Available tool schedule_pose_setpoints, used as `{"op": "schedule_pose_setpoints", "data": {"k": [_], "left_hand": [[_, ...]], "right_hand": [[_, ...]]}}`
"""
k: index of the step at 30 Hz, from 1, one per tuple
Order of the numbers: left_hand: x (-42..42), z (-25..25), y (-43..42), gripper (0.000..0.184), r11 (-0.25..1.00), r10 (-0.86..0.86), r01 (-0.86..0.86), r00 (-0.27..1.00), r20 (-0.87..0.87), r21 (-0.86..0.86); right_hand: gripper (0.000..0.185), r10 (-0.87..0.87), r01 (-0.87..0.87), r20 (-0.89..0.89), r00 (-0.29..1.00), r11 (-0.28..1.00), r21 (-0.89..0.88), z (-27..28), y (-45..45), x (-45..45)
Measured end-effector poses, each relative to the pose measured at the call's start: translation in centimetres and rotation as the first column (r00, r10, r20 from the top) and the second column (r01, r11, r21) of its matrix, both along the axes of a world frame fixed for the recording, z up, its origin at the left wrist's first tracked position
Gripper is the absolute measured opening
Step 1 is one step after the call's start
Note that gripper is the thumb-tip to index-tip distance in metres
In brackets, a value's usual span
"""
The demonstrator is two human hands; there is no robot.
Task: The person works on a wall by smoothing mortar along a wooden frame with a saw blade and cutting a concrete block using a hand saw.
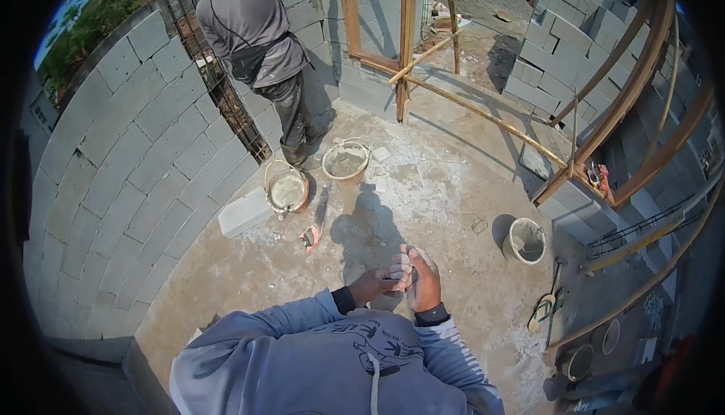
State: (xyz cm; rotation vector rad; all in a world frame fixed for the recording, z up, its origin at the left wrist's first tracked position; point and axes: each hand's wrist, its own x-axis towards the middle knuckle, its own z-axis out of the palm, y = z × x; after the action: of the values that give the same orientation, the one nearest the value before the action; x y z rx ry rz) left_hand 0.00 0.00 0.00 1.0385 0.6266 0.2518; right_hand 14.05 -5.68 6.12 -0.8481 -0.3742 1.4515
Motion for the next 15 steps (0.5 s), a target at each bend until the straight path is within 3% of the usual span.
{"op": "schedule_pose_setpoints", "data": {"k": [5, 15], "left_hand": [[-0.4, 0.3, -0.6, 0.031, 0.997, 0.076, -0.076, 0.997, 0.027, -0.005], [0.2, -1.0, -0.4, 0.032, 0.997, 0.057, -0.057, 0.998, 0.005, 0.049]], "right_hand": [[0.036, -0.059, 0.059, -0.027, 0.998, 0.998, -0.022, 0.4, -0.1, -0.9], [0.042, -0.027, 0.028, 0.050, 0.998, 0.999, -0.024, 0.7, -0.1, -0.4]]}}
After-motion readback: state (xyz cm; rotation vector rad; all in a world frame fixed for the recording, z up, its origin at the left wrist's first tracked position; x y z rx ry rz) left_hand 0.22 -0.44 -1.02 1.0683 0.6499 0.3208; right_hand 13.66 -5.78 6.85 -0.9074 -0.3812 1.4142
